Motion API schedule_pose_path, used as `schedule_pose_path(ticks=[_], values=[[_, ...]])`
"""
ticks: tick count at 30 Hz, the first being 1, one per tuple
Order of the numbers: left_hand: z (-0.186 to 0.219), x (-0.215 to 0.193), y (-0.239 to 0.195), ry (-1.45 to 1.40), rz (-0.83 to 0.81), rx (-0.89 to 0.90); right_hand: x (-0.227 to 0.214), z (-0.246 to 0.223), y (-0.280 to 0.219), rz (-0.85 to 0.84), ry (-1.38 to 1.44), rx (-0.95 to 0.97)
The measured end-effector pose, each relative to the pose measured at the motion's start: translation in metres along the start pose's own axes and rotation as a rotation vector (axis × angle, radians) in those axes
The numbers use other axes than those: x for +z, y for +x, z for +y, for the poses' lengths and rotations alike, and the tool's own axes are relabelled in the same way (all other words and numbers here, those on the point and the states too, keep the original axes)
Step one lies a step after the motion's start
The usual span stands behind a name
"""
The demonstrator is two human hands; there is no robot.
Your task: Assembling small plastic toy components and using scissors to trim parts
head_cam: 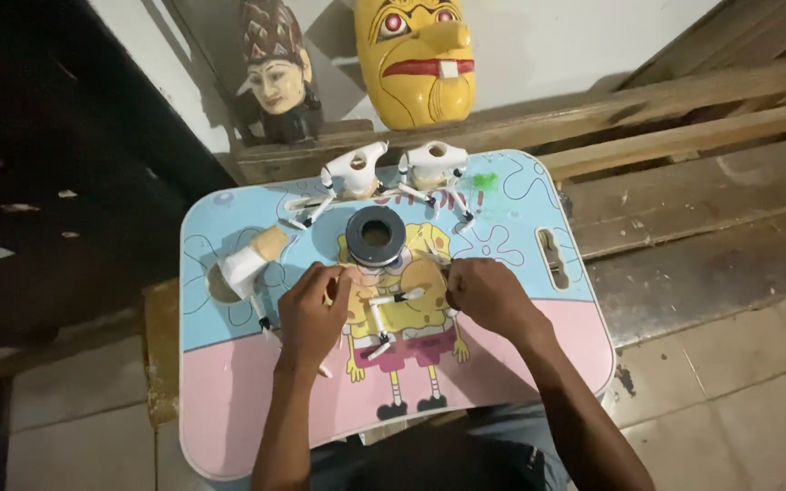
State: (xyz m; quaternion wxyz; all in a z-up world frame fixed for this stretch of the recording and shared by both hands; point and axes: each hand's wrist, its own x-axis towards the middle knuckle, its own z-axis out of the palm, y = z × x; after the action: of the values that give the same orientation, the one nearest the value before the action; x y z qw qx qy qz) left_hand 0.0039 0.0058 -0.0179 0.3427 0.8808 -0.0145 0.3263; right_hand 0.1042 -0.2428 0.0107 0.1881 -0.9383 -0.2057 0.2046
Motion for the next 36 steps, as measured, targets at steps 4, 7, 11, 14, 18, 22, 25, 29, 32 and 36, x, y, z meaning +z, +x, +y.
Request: schedule_pose_path(ticks=[4,7,11,14,18,22,25,29,32,36], values=[[-0.002,0.000,0.002,0.021,0.080,0.048,-0.010,-0.002,-0.004,-0.058,0.088,-0.048],[-0.003,-0.003,-0.007,0.105,0.090,0.058,-0.019,-0.022,-0.025,-0.042,-0.099,-0.181],[-0.001,-0.003,0.002,0.114,0.117,0.095,-0.008,-0.044,-0.019,0.201,-0.055,-0.419],[-0.002,-0.001,-0.001,0.093,0.132,0.085,0.022,-0.047,-0.009,0.341,-0.152,-0.577],[-0.001,-0.005,-0.004,0.106,0.181,0.068,0.051,-0.029,0.009,0.452,-0.184,-0.658],[0.005,-0.005,-0.002,0.101,0.180,0.064,0.031,-0.018,0.007,0.482,-0.101,-0.604],[0.004,0.002,-0.006,0.029,0.134,0.058,0.010,-0.002,0.010,0.561,-0.050,-0.604],[0.003,0.005,-0.008,0.133,0.144,0.119,-0.009,0.023,0.028,0.634,0.002,-0.510],[-0.002,0.009,-0.011,0.184,0.163,0.142,-0.008,0.055,0.043,0.726,-0.010,-0.500],[0.006,0.006,-0.004,0.200,0.141,0.229,-0.009,0.075,0.051,0.796,-0.043,-0.459]])
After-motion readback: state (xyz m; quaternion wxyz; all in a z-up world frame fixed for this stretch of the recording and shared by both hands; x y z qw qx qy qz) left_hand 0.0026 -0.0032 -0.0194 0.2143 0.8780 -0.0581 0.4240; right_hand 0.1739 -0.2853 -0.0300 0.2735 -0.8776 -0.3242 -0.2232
